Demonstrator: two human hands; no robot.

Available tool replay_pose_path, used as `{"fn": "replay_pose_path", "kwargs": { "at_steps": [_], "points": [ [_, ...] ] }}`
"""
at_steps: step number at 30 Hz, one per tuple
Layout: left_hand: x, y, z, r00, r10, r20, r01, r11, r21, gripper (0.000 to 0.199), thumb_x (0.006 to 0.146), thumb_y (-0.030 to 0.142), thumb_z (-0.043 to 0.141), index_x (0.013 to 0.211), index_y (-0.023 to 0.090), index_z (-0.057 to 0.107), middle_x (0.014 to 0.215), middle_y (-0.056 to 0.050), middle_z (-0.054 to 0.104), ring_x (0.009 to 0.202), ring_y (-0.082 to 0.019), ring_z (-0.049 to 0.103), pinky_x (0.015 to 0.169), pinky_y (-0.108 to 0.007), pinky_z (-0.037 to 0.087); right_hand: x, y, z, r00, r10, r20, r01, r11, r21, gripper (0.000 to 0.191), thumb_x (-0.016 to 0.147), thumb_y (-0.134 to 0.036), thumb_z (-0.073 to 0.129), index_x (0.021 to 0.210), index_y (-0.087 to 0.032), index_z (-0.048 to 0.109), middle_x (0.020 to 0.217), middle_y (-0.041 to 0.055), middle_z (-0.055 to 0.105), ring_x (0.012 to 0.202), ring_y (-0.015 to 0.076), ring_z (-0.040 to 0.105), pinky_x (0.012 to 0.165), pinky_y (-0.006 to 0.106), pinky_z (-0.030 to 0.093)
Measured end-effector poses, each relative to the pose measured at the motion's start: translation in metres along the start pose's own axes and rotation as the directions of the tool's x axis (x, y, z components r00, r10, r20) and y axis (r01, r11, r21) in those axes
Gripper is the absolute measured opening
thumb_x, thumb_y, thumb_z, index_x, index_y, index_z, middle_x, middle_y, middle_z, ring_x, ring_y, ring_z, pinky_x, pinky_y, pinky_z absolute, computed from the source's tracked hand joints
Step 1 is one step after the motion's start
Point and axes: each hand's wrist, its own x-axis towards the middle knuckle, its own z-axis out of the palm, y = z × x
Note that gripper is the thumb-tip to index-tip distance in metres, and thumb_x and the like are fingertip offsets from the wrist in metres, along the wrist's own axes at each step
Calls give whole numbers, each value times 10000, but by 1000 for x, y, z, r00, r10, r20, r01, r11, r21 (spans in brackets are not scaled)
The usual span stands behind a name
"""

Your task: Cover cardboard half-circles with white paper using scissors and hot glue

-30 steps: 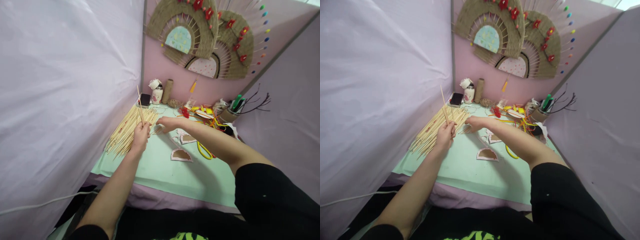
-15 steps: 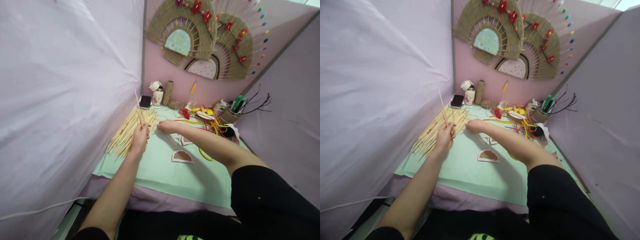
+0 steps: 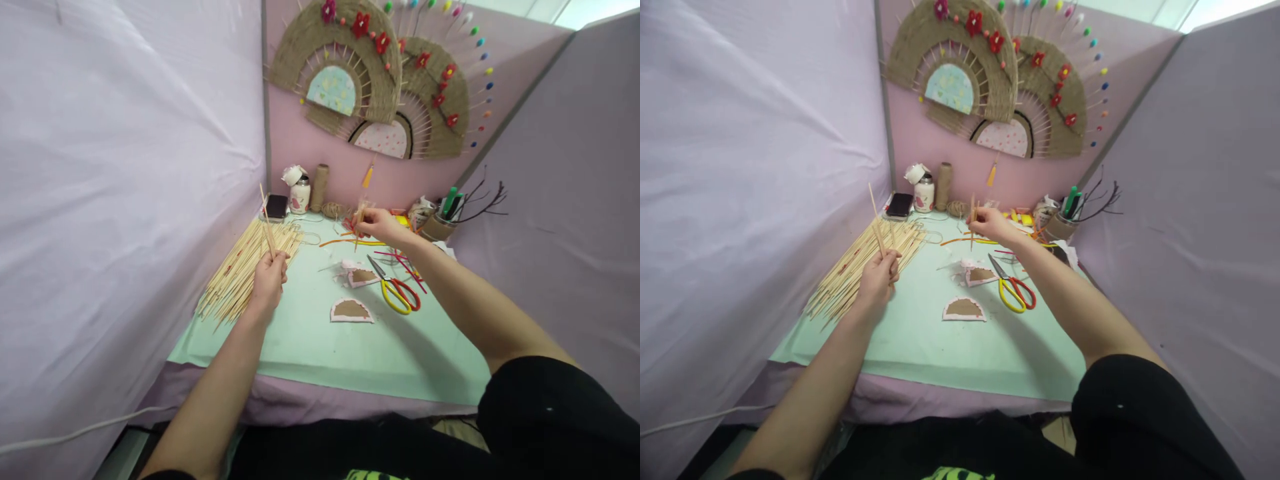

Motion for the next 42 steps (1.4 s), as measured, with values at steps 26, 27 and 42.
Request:
{"fn": "replay_pose_path", "kwargs": {
  "at_steps": [26,27,42],
  "points": [
    [-2,3,3,1000,-3,-1,3,1000,11,147,733,297,588,747,175,508,468,95,334,372,-38,236,378,-164,163,-4,-4,99,781,37,623,566,378,-732,216,909,-136,444,961,-140,653,975,126,655,899,198,633,653,235,416],
    [-2,3,3,1000,-3,5,3,1000,9,145,736,296,589,751,175,511,470,92,339,373,-37,240,379,-165,165,-2,-1,103,776,45,630,570,377,-730,221,914,-141,439,970,-139,652,977,126,656,900,198,634,653,234,418],
    [-5,5,8,1000,26,-2,-26,999,19,92,717,236,588,713,173,522,461,77,351,380,-48,265,372,-167,188,-60,14,-115,971,4,-240,-211,492,-844,175,816,-230,509,800,-145,662,764,97,660,733,189,592,645,257,386]
  ]
}}
